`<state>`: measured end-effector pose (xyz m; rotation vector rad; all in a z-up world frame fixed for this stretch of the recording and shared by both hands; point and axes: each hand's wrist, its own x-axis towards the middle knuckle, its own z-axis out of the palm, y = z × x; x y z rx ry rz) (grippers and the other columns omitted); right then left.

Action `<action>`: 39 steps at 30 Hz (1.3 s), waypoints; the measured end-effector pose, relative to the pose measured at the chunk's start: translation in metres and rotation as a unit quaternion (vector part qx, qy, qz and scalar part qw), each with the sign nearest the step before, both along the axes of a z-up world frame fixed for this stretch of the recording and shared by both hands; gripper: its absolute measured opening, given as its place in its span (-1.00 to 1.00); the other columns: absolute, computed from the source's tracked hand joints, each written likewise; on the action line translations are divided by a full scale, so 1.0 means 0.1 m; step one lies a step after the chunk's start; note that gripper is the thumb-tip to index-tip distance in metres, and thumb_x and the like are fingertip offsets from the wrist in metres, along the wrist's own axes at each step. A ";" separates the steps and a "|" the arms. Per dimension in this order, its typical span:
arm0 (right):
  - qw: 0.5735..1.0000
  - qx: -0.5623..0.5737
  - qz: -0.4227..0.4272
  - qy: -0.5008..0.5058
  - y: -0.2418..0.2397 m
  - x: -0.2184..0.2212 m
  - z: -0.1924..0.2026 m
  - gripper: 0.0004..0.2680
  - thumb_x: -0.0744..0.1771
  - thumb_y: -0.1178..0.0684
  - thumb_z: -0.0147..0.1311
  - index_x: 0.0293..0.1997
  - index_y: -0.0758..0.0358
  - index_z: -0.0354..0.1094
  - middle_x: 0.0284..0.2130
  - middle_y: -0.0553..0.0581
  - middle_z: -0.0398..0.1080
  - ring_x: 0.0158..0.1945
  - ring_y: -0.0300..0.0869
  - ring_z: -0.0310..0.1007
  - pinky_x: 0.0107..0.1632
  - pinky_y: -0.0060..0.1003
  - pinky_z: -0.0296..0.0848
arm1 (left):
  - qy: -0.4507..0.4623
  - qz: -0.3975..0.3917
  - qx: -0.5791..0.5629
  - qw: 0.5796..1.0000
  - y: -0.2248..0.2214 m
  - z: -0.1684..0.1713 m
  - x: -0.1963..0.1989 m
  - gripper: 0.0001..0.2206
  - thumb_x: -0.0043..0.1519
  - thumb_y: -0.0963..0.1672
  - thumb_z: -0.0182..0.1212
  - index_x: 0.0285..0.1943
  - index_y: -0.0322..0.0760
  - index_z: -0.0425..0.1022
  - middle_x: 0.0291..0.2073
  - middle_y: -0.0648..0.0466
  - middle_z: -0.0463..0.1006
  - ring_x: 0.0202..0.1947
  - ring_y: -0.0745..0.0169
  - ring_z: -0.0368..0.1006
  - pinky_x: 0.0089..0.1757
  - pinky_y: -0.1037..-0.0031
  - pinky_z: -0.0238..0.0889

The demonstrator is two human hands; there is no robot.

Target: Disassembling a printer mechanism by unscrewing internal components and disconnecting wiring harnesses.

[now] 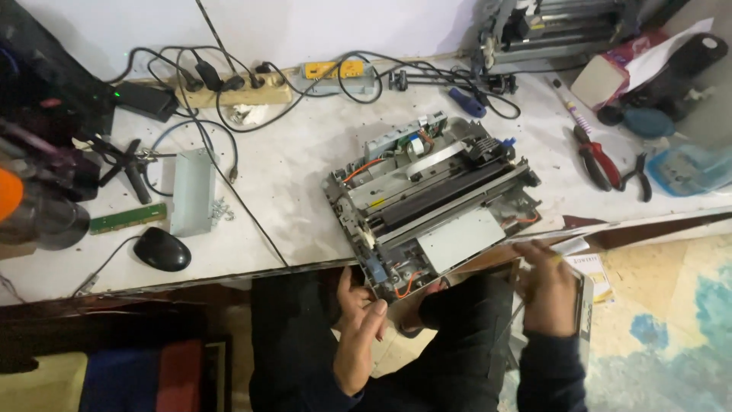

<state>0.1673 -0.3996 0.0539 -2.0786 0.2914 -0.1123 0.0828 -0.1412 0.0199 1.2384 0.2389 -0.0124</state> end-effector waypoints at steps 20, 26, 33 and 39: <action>0.913 0.398 0.031 0.081 0.81 -0.76 -0.45 -0.37 0.30 0.16 0.01 0.57 0.18 -0.28 -0.85 0.23 0.01 -0.83 -0.04 0.03 -0.71 -0.20 0.15 | -0.210 -0.006 0.421 0.883 1.07 -0.23 1.90 -0.58 0.46 -0.06 -0.19 -0.51 -0.29 0.04 -0.59 -0.05 0.08 -0.47 0.01 0.09 -0.29 0.21 -0.09; 0.893 0.440 0.044 0.079 0.75 -0.78 -0.60 -0.29 0.26 0.26 -0.01 0.61 0.05 -0.33 -0.06 0.46 0.39 -0.78 -0.12 0.03 -0.71 -0.24 0.20 | -0.122 -0.045 0.371 0.919 1.07 -0.47 1.98 -0.67 0.42 -0.06 -0.15 -0.43 -0.23 0.06 -0.42 0.05 0.01 -0.31 0.10 0.07 -0.13 0.31 -0.10; 0.906 0.399 0.109 0.091 0.69 -0.76 -0.54 -0.22 0.24 0.29 0.02 0.61 0.03 -0.48 -0.03 0.34 0.38 -0.77 -0.04 0.18 -0.72 -0.24 0.15 | -0.116 -0.020 0.380 0.918 1.04 -0.47 1.92 -0.67 0.37 -0.05 -0.13 -0.22 -0.39 0.48 -0.23 -0.02 0.32 -0.16 0.05 0.33 -0.04 0.34 0.16; 0.906 0.400 0.091 0.101 0.72 -0.78 -0.57 -0.22 0.26 0.29 0.01 0.61 -0.04 -0.51 -0.01 0.35 0.37 -0.74 -0.05 0.15 -0.69 -0.24 0.16 | -0.124 -0.004 0.391 0.912 1.06 -0.55 1.93 -0.55 0.35 -0.04 -0.14 0.13 -0.49 0.55 -0.14 -0.06 0.40 -0.07 -0.02 0.43 -0.03 0.30 0.23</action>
